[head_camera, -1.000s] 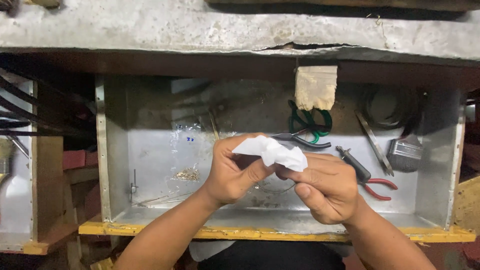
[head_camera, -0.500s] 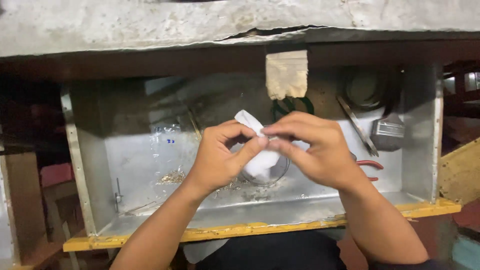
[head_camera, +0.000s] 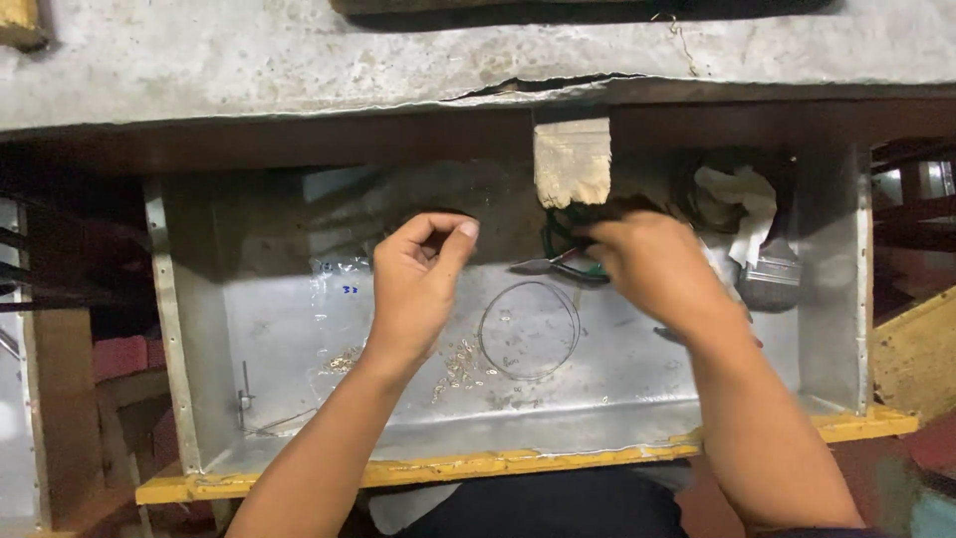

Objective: Using pliers to bend and cut thin jewelry wire into specific shapes at a workbench.

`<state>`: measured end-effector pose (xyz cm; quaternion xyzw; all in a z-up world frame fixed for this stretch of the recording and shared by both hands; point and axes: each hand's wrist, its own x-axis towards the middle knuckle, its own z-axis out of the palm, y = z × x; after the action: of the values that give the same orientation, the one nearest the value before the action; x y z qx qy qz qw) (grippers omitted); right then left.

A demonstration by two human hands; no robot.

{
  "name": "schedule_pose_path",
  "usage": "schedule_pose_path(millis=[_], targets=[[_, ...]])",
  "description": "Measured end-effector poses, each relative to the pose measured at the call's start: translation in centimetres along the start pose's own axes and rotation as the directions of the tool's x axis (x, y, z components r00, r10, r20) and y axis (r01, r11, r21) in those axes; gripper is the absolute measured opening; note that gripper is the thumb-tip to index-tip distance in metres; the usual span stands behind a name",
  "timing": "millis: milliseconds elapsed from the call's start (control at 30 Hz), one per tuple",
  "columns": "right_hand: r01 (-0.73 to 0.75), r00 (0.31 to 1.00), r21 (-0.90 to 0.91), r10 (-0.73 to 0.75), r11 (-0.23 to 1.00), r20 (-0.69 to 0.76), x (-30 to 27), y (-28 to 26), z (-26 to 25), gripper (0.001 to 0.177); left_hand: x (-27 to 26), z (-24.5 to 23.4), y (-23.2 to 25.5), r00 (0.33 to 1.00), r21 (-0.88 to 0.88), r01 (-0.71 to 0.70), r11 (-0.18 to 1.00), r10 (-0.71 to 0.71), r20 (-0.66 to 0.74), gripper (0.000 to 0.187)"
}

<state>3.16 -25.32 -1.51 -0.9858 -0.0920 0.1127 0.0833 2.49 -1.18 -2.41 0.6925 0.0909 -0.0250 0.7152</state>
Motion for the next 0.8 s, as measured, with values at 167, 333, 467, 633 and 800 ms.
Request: schedule_pose_path(millis=[167,333,467,633,800], targets=[[0.053,0.990,-0.175,-0.076,0.983,-0.123,0.8,2.4,5.0,0.007,0.3,-0.5,0.7,1.000,-0.002,-0.001,1.000,0.001,-0.018,0.012],[-0.094,0.986,-0.014,0.091,0.996,-0.137,0.8,4.3,0.9,0.011,0.9,-1.1,-0.2,0.999,0.059,-0.031,0.998,0.031,0.009,0.013],[-0.326,0.931,-0.133,0.293,0.936,-0.218,0.1,8.5,0.6,0.027,1.2,-0.9,-2.2,0.993,0.260,-0.103,0.960,0.084,0.086,0.010],[-0.486,0.858,-0.165,0.433,0.858,-0.275,0.6,11.6,2.7,0.022,0.6,-0.1,-4.5,0.888,0.649,-0.431,0.627,0.168,0.428,0.012],[-0.239,0.914,0.073,0.250,0.968,-0.320,1.6,3.9,2.1,0.024,-0.6,1.2,-7.9,0.765,0.694,-0.641,0.328,0.199,0.612,0.014]])
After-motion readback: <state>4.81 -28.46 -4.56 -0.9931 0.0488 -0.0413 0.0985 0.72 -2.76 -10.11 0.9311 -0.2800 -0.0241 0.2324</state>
